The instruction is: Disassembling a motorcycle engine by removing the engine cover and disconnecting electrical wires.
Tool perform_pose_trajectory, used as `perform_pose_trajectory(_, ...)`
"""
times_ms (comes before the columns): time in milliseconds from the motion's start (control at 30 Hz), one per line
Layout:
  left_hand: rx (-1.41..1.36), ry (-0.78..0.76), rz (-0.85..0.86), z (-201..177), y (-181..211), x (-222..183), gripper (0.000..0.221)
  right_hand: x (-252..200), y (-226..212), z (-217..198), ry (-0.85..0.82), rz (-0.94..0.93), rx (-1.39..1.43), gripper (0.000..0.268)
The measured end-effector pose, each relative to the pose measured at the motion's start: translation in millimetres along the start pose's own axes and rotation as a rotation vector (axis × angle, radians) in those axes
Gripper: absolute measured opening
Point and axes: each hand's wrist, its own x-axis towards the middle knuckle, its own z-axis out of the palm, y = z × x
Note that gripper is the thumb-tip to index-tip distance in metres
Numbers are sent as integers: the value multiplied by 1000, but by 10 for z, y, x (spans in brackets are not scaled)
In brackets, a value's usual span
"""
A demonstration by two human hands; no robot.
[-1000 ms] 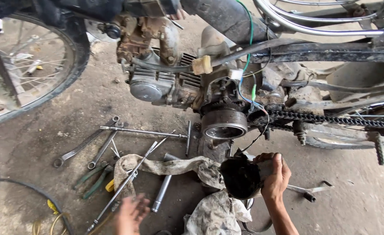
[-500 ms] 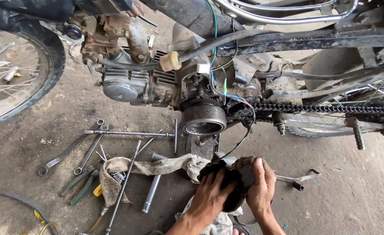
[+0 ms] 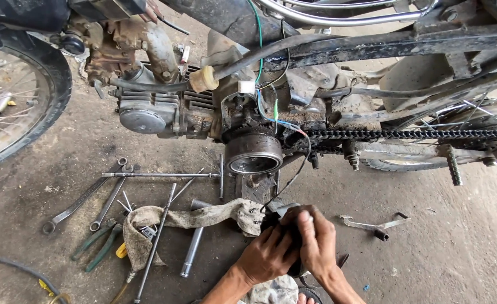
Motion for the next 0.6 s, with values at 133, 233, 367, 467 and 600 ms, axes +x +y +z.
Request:
perform_pose_trajectory(133, -24, -5, 16, -111, -95, -55, 16, 85, -23, -54, 33, 30, 32, 42)
perform_pose_trajectory(233, -45, -2, -41, -55, -127, -316, 32, 250, 66, -239, 180, 129, 296, 45)
perform_pose_trajectory(367, -122, 109, -248, -290, -91, -523, 60, 406, 474, -681, 344, 220, 549, 44)
perform_pose_trajectory(467, -369, 311, -758, -475, -19, -531, 43, 416, 773, -982, 430, 384, 942, 40)
perform_pose_trajectory(600, -434, 722, -1108, -399, -82, -689, 45, 340, 1061, -1276, 461, 417, 1115, 33)
